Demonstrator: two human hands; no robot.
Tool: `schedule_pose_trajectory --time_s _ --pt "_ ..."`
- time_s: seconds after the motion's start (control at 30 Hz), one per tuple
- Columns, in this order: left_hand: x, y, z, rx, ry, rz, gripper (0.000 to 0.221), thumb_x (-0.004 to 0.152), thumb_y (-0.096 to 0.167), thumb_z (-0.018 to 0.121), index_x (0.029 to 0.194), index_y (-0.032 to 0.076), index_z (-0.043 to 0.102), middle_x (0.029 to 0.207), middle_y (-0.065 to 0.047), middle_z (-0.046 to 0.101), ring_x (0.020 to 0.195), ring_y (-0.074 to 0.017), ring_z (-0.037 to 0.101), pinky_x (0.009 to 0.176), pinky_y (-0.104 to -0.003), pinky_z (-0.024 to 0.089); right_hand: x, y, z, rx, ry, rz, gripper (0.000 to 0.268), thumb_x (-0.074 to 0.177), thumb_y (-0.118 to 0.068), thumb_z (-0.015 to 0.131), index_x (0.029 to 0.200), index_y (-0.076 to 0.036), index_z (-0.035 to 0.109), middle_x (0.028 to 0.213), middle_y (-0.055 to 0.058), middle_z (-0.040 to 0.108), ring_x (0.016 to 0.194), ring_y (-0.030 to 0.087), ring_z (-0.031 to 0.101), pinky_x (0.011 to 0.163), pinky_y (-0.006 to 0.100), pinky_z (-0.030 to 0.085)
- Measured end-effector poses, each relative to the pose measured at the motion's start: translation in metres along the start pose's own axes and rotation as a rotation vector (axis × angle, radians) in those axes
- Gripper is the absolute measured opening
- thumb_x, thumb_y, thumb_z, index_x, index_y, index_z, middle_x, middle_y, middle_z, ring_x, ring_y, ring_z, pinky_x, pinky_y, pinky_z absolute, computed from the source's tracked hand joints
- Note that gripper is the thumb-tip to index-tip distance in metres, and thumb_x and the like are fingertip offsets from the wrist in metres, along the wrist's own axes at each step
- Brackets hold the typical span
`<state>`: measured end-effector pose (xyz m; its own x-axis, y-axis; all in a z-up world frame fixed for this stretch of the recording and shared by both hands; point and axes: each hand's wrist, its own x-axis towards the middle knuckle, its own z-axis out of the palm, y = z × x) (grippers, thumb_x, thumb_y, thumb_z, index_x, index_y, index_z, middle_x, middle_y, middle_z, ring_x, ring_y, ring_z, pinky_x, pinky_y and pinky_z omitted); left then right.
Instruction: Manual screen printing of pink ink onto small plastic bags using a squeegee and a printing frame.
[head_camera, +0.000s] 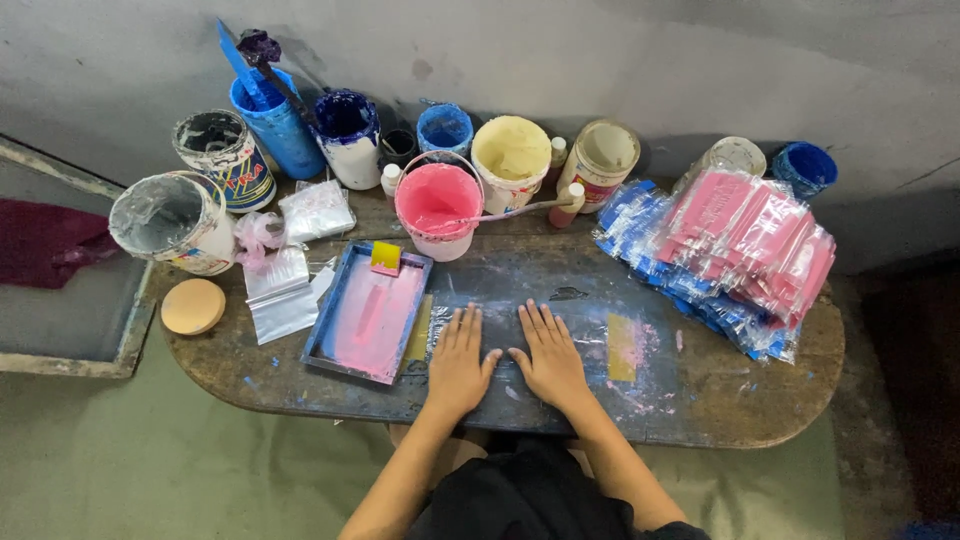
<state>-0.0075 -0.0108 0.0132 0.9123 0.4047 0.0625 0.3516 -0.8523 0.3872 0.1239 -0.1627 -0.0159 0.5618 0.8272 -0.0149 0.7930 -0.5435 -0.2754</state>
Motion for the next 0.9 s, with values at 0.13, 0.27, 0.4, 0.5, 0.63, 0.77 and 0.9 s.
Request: schedule_pose_trajectory --time_s 0.13,0.27,0.4,0.5,0.63,0.77,0.9 --pt "-0.003 -0.018 -0.007 0.059 0.027 -0.082 0.074 0.100 0.051 0.049 0.156 0.005 0.032 0.164 -0.016 0.031 0.151 -0.0343 0.027 0.123 -0.046 0.018 -0.002 0.003 -0.011 -0.012 -0.040 0.024 0.076 0.103 -0.057 0.043 0.164 -0.018 0.023 0.171 0.006 0.021 0.156 0.026 0.018 0.127 0.043 0.007" --pt "-0.006 -0.026 -0.009 0.073 0.026 -0.113 0.072 0.104 0.050 0.040 0.158 0.005 0.028 0.167 -0.015 0.025 0.153 -0.0321 0.023 0.124 -0.045 0.015 -0.005 0.010 -0.030 -0.002 -0.087 0.129 0.076 0.102 -0.061 0.040 0.164 -0.019 0.025 0.171 0.006 0.023 0.156 0.027 0.020 0.127 0.046 0.009" --pt "-0.007 -0.024 -0.009 0.069 0.025 -0.122 0.070 0.106 0.049 0.038 0.158 0.005 0.027 0.167 -0.015 0.023 0.153 -0.0318 0.021 0.124 -0.045 0.014 -0.011 0.030 -0.044 -0.059 -0.072 0.272 0.078 0.102 -0.064 0.038 0.164 -0.018 0.026 0.170 0.007 0.025 0.157 0.030 0.021 0.126 0.051 0.011" --pt "-0.006 -0.022 -0.013 0.066 0.030 -0.120 0.069 0.106 0.048 0.038 0.159 0.005 0.026 0.167 -0.016 0.022 0.154 -0.0318 0.020 0.124 -0.046 0.012 -0.015 0.046 -0.041 -0.132 -0.010 0.373 0.080 0.101 -0.064 0.041 0.163 -0.015 0.028 0.170 0.010 0.026 0.157 0.034 0.021 0.127 0.054 0.009" --pt "-0.007 -0.023 -0.010 0.098 0.035 -0.121 0.068 0.105 0.045 0.040 0.157 0.004 0.028 0.165 -0.017 0.026 0.153 -0.0325 0.022 0.124 -0.047 0.013 -0.011 0.038 -0.040 -0.201 0.059 0.390 0.081 0.099 -0.063 0.043 0.162 -0.014 0.031 0.170 0.010 0.028 0.156 0.036 0.022 0.127 0.056 0.008" --pt "-0.007 -0.022 -0.012 0.092 0.042 -0.105 0.062 0.106 0.037 0.037 0.158 0.004 0.028 0.166 -0.017 0.025 0.153 -0.0327 0.022 0.124 -0.047 0.014 0.003 -0.012 -0.048 -0.118 0.043 0.185 0.072 0.099 -0.059 0.046 0.162 -0.025 0.034 0.168 0.008 0.031 0.153 0.040 0.024 0.122 0.060 0.014" --pt "-0.008 -0.023 -0.008 0.111 0.056 -0.095 0.062 0.105 0.035 0.039 0.157 0.003 0.029 0.165 -0.018 0.027 0.153 -0.0334 0.023 0.124 -0.047 0.014 0.021 -0.055 -0.030 -0.039 -0.043 -0.045 0.067 0.100 -0.057 0.044 0.161 -0.031 0.033 0.167 0.005 0.031 0.153 0.041 0.022 0.121 0.062 0.014"
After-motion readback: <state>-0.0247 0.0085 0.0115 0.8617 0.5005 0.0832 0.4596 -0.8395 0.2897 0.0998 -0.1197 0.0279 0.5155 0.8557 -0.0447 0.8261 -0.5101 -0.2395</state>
